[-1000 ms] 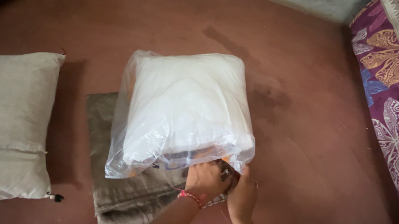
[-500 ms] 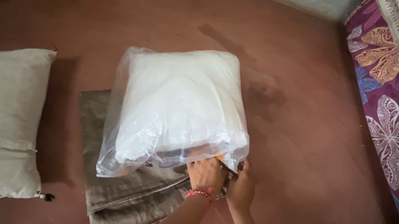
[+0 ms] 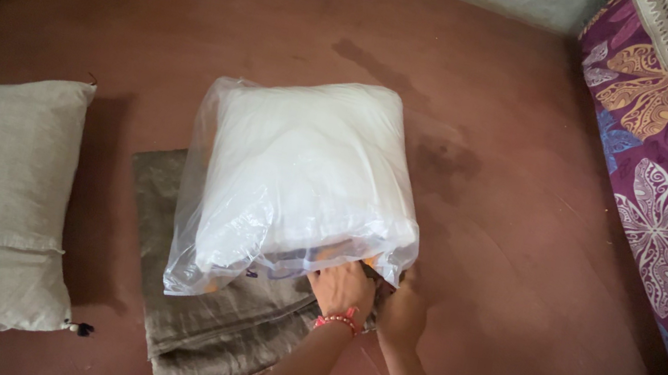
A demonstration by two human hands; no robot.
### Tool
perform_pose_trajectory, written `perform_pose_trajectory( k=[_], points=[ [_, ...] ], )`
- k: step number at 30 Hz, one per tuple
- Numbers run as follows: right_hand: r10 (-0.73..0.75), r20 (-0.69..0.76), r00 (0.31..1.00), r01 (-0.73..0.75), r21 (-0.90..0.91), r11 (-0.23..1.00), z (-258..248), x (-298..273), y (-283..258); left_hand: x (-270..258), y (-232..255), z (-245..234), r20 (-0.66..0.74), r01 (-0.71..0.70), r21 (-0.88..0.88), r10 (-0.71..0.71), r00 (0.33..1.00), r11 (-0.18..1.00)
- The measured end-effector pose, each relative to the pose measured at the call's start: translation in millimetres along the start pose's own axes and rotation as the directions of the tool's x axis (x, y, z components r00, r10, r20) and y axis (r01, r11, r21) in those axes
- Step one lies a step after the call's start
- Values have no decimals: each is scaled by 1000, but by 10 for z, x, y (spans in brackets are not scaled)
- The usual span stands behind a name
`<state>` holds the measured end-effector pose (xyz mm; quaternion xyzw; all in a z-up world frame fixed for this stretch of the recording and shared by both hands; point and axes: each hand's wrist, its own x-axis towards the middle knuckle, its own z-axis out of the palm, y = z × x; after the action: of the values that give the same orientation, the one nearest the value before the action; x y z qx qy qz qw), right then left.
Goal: The person unzips a decorative pillow cover and removes a white pillow insert. They then place a new pillow insert, still inside a clear plastic packaging bag, into the cover and zip it closed.
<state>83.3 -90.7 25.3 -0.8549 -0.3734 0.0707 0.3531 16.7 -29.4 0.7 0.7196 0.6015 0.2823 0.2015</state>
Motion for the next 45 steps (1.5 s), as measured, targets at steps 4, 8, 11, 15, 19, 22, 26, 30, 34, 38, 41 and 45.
perform_pose_trajectory(
  k=[4,8,11,15,19,22,26,30,34,38,41,45],
  points=[
    [31,17,999,-31,-47,998,90,34,129,-7,-1,-114,70,33,59,-37,997,998],
    [-83,-44,996,79,-86,993,237,78,315,-72,-169,-513,157,61,48,-67,985,997],
    [-104,-42,994,102,-58,993,261,80,370,-89,-235,-582,162,33,58,-43,986,998],
    [-222,-126,967,224,0,975,228,59,328,-84,-330,-497,251,30,82,-49,967,996],
    [-187,-64,980,191,66,979,156,17,266,-122,-388,-487,252,0,25,-6,968,1000],
    [-271,-92,958,273,11,962,126,-5,223,-220,-448,-481,203,-189,108,164,965,976],
    [-312,-95,945,312,-16,950,39,-85,113,-323,-511,-518,13,-428,70,428,904,901],
    [-461,-122,879,471,81,878,-108,-210,-66,-267,-495,-537,-78,-462,28,463,883,886],
    [-423,-30,906,423,105,900,-146,-297,-162,-183,-461,-501,116,-377,83,367,923,923],
    [-406,-17,914,405,-42,913,-27,-326,-169,-128,-441,-476,231,-304,115,272,934,946],
    [-391,-63,918,381,-132,915,109,-344,-136,-142,-430,-529,232,-243,2,236,944,970],
    [-434,-159,887,423,-100,901,234,-359,-73,-191,-465,-585,239,-213,-51,219,946,976]
  ],
)
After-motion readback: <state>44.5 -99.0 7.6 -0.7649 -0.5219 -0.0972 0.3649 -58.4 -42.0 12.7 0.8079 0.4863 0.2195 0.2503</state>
